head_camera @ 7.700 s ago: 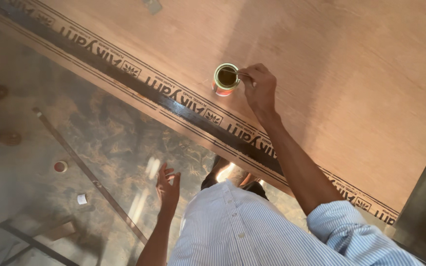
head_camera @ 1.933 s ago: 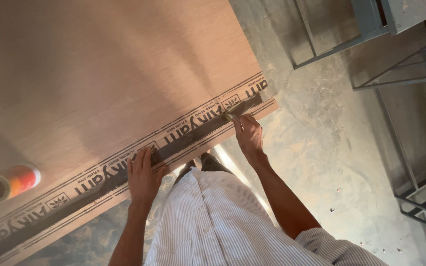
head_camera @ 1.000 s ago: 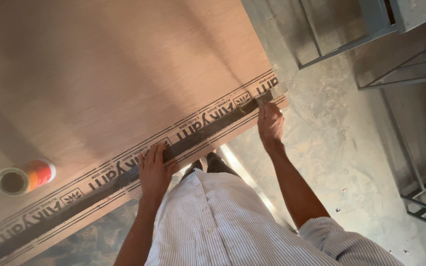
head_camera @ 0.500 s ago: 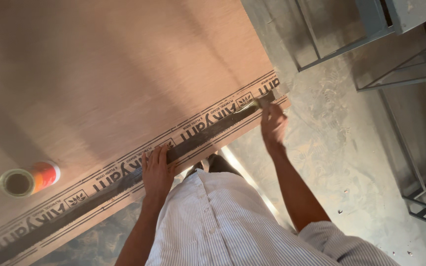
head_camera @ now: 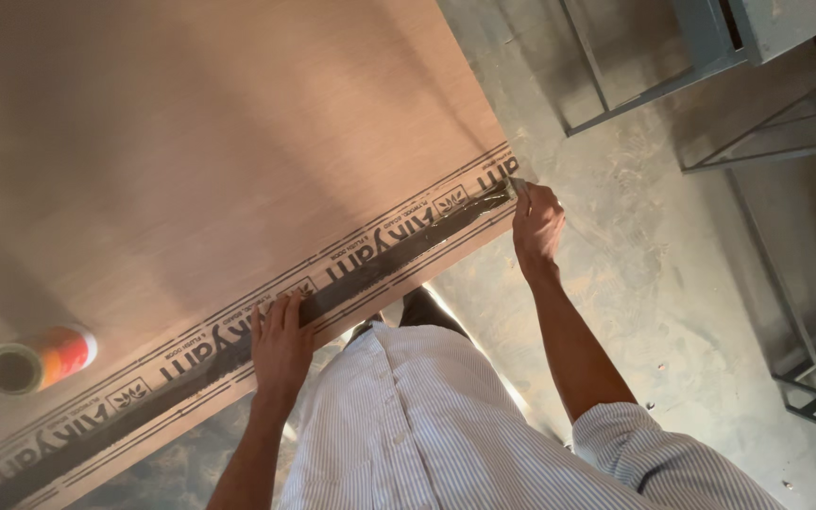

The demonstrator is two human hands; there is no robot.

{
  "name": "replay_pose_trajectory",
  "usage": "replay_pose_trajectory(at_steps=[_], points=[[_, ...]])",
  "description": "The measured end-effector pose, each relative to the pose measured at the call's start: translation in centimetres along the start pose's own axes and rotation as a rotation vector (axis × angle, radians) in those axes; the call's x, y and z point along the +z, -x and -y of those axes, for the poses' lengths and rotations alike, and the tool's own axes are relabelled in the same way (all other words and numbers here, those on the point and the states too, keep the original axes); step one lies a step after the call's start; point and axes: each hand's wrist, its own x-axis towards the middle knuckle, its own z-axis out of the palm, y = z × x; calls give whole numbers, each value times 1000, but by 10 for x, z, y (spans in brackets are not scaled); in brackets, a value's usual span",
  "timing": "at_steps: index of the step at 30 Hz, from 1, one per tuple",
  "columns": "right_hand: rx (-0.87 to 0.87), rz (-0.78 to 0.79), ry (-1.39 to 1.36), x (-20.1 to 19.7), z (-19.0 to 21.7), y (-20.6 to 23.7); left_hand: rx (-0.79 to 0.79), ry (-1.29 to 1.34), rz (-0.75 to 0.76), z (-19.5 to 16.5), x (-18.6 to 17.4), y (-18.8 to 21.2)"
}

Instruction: The person applies a dark adhesive to the edge of a large wooden board using a small metal scraper. They repeatedly dip the scraper into a small can to retrieve more adhesive and spread it along the board's edge.

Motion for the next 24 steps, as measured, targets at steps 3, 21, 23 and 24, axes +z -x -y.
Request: replay_pose_trajectory(at_steps=[3, 21, 23, 24], points=[[-14, -1, 30, -2, -13, -11, -1, -6, 11, -8, -2, -4], [-178, -34, 34, 8, -23, -14, -12, -34, 13, -19, 3, -15], [-141, 33, 39, 9, -32, -16, -6, -22, -1, -20, 4, -16], [-111, 71, 34, 9, -37, -18, -8, -2, -8, -20, 4, -16]])
